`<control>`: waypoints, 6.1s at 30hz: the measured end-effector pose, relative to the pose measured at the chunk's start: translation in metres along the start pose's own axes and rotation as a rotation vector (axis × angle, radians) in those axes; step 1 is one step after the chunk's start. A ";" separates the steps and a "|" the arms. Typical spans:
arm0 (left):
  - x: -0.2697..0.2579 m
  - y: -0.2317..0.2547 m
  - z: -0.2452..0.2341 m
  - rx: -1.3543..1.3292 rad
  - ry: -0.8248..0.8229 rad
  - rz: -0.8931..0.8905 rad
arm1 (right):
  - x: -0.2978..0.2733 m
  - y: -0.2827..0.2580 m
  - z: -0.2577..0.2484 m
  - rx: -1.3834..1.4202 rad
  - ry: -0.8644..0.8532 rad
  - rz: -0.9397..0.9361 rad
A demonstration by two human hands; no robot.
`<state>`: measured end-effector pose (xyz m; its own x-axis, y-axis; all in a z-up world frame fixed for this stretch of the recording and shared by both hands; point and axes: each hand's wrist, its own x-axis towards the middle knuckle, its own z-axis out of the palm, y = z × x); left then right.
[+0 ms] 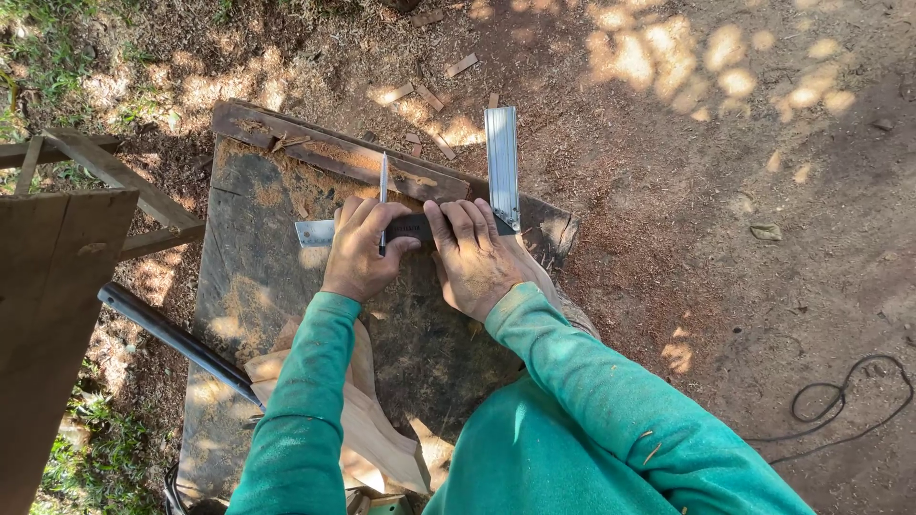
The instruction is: Sand and shape wooden furniture components using an angle grinder and measure them with a square and ruler.
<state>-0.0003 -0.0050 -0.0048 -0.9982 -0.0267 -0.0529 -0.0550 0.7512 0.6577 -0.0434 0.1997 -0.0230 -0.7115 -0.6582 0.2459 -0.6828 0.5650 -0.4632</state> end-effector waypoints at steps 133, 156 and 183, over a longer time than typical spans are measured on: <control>-0.065 0.182 -0.004 -0.188 0.519 -0.430 | 0.014 0.170 -0.157 0.328 -0.992 0.584; -0.241 0.155 0.022 -0.265 0.984 -1.005 | 0.044 -0.075 -0.097 0.163 -1.216 0.272; -0.221 0.068 -0.067 -0.252 1.064 -0.861 | 0.031 -0.116 -0.047 0.475 -1.272 0.676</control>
<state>0.2148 0.0078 0.1016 -0.1795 -0.9837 0.0103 -0.5430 0.1079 0.8327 0.0060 0.1374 0.0783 -0.0775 -0.4678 -0.8804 -0.0042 0.8832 -0.4689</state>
